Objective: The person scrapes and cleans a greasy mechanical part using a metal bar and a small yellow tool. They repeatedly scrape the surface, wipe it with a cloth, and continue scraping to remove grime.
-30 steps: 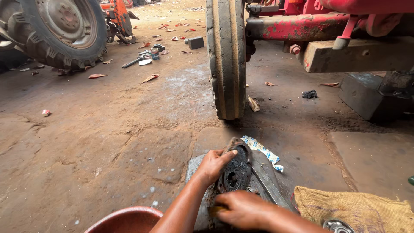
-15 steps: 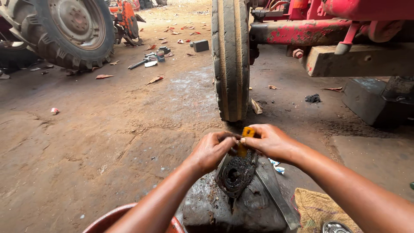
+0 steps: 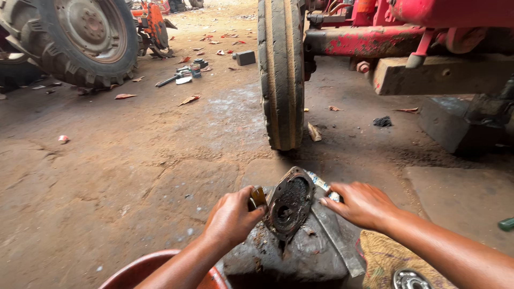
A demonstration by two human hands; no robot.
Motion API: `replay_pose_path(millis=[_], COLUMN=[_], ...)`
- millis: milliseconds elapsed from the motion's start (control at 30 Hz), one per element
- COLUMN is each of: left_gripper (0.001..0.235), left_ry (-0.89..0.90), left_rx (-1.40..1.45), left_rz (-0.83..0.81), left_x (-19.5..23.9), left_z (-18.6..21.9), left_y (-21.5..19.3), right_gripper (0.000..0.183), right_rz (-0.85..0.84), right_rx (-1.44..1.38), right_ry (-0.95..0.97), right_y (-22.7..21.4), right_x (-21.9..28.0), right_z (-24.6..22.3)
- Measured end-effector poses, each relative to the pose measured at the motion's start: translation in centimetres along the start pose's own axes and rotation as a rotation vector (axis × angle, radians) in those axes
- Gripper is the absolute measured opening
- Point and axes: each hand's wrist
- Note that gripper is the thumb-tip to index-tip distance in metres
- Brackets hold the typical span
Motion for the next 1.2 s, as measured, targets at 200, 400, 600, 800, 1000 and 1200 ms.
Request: replay_pose_path(millis=[200, 400, 600, 800, 1000, 1200], left_gripper=[0.029, 0.024, 0.024, 0.032, 0.029, 0.025], left_ry=[0.079, 0.232, 0.259, 0.220, 0.180, 0.288], left_rx=[-0.136, -0.258, -0.360, -0.317, -0.278, -0.369], left_rz=[0.001, 0.032, -0.015, -0.017, -0.012, -0.015], left_x=[0.2, -0.7, -1.7, -1.5, -1.7, -1.8], left_z=[0.0, 0.2, 0.2, 0.1, 0.5, 0.2], left_y=[0.5, 1.0, 0.6, 0.7, 0.9, 1.8], right_gripper=[0.067, 0.090, 0.087, 0.075, 0.069, 0.061], right_rz=[-0.087, -0.102, -0.110, -0.122, -0.120, -0.005], right_rx=[0.018, 0.096, 0.057, 0.024, -0.073, -0.074], right_ry=[0.036, 0.114, 0.138, 0.134, 0.181, 0.238], right_y=[2.8, 3.8, 3.9, 3.9, 4.6, 5.4], right_x=[1.2, 2.0, 2.0, 1.3, -0.1, -0.6], right_z=[0.4, -1.2, -1.4, -0.5, 0.6, 3.4])
Point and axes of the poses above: each hand's wrist, its own x-axis away from the middle knuckle, its own y-axis out of the palm, z = x × y, and after that the axes turned 12 degrees about -x, right-handed
